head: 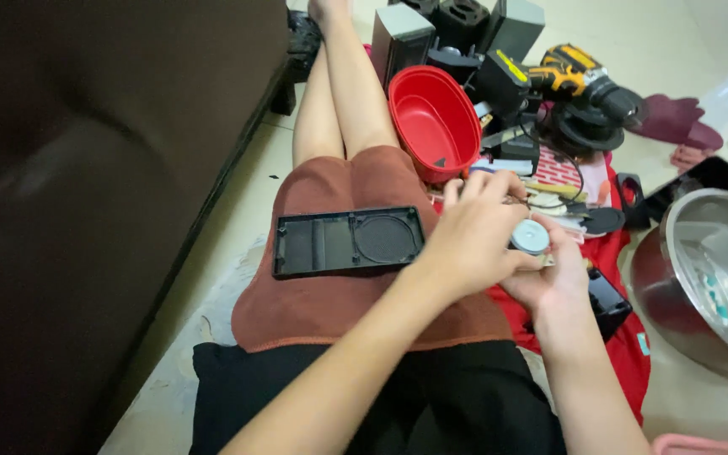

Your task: Sorting small screws from a red bowl and fitting a speaker component into a plastic housing.

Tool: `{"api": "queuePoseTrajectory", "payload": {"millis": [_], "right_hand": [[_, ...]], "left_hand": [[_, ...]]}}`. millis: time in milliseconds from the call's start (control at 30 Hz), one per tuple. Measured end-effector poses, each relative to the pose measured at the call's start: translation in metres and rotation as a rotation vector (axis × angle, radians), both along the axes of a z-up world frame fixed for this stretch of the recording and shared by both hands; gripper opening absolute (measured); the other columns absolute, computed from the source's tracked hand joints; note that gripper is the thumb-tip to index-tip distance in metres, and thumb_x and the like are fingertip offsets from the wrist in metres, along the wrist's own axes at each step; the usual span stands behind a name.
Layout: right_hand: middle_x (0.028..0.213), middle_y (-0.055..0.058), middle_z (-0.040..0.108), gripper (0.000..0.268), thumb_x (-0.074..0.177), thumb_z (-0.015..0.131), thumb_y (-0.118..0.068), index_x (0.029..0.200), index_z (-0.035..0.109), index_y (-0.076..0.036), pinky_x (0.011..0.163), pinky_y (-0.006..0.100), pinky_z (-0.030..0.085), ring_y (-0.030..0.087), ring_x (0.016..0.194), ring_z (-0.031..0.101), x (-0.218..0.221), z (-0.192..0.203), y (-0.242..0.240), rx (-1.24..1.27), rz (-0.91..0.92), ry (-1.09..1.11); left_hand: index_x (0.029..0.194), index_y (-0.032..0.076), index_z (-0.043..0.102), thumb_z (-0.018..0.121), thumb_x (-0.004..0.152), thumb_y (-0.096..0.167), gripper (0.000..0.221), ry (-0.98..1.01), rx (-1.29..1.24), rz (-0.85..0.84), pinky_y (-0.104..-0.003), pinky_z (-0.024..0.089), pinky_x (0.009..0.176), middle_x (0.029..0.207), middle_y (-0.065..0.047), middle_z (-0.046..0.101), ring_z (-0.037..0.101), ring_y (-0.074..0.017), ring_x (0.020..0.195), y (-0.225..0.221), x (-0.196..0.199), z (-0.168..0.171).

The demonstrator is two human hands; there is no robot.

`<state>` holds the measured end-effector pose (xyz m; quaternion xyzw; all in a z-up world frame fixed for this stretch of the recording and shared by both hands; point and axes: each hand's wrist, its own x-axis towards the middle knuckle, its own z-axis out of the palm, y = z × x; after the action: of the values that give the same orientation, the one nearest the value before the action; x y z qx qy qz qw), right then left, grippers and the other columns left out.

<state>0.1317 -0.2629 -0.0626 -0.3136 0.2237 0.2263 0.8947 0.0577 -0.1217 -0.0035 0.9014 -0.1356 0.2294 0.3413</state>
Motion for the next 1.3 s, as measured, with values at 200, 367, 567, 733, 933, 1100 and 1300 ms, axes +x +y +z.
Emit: {"api": "queuePoseTrajectory", "payload": {"millis": [200, 367, 567, 733, 933, 1100, 1300], "right_hand": [[0.077, 0.011, 0.066, 0.026, 0.075, 0.066, -0.02, 0.09, 0.058, 0.0, 0.068, 0.042, 0.053, 0.026, 0.07, 0.067, 0.018, -0.072, -0.05, -0.17, -0.077, 0.134], [0.087, 0.01, 0.067, 0.034, 0.073, 0.068, -0.017, 0.1, 0.056, 0.001, 0.07, 0.045, 0.055, 0.027, 0.077, 0.068, 0.024, -0.111, -0.085, -0.228, -0.14, 0.274], [0.092, 0.013, 0.067, 0.038, 0.074, 0.063, -0.008, 0.108, 0.05, 0.003, 0.074, 0.047, 0.052, 0.028, 0.083, 0.067, 0.023, -0.055, -0.052, -0.187, -0.229, 0.294], [0.1, 0.012, 0.058, 0.022, 0.08, 0.044, -0.012, 0.097, 0.053, 0.001, 0.09, 0.037, 0.046, 0.023, 0.094, 0.056, 0.027, -0.04, -0.046, -0.21, -0.134, 0.255], [0.106, 0.023, 0.054, 0.02, 0.082, 0.043, -0.011, 0.097, 0.05, 0.001, 0.073, 0.036, 0.048, 0.03, 0.096, 0.055, 0.05, -0.044, -0.064, -0.096, -0.109, 0.318], [0.108, 0.023, 0.058, 0.042, 0.066, 0.043, -0.006, 0.106, 0.053, 0.003, 0.071, 0.046, 0.048, 0.03, 0.088, 0.052, 0.115, -0.03, -0.083, -0.08, -0.349, 0.348], [0.104, 0.02, 0.048, 0.03, 0.078, 0.048, -0.014, 0.102, 0.045, 0.004, 0.082, 0.067, 0.045, 0.034, 0.093, 0.056, 0.203, -0.039, -0.107, -0.127, -0.432, -0.016]], "left_hand": [[0.108, 0.007, 0.054, 0.073, 0.059, 0.033, 0.059, 0.177, -0.011, 0.067, -0.05, 0.034, 0.091, 0.114, -0.011, 0.042, 0.042, -0.0326, 0.111, -0.035, 0.0, -0.039], [0.113, 0.0, 0.044, 0.069, 0.065, 0.025, 0.06, 0.202, -0.02, 0.023, -0.049, 0.035, 0.089, 0.111, -0.016, 0.042, 0.045, -0.0361, 0.106, -0.05, 0.002, -0.042], [0.096, 0.003, 0.046, 0.071, 0.063, 0.02, 0.045, 0.343, -0.071, 0.107, -0.047, 0.04, 0.076, 0.101, -0.014, 0.042, 0.049, -0.0358, 0.092, -0.058, 0.032, -0.073], [0.095, -0.001, 0.052, 0.06, 0.07, 0.015, 0.031, 0.471, -0.184, 0.103, -0.047, 0.04, 0.074, 0.101, -0.022, 0.046, 0.048, -0.0383, 0.087, -0.054, 0.034, -0.068], [0.094, -0.004, 0.052, 0.063, 0.069, 0.018, 0.035, 0.574, -0.114, 0.091, -0.048, 0.038, 0.074, 0.102, -0.024, 0.045, 0.047, -0.0403, 0.088, -0.055, 0.037, -0.065], [0.089, -0.005, 0.053, 0.062, 0.07, 0.016, 0.03, 0.557, -0.091, 0.097, -0.053, 0.035, 0.076, 0.104, -0.028, 0.046, 0.045, -0.0434, 0.088, -0.055, 0.03, -0.057], [0.087, -0.005, 0.053, 0.064, 0.07, 0.015, 0.029, 0.535, -0.076, 0.085, -0.049, 0.034, 0.075, 0.098, -0.026, 0.045, 0.045, -0.0392, 0.083, -0.051, 0.028, -0.057]]}}
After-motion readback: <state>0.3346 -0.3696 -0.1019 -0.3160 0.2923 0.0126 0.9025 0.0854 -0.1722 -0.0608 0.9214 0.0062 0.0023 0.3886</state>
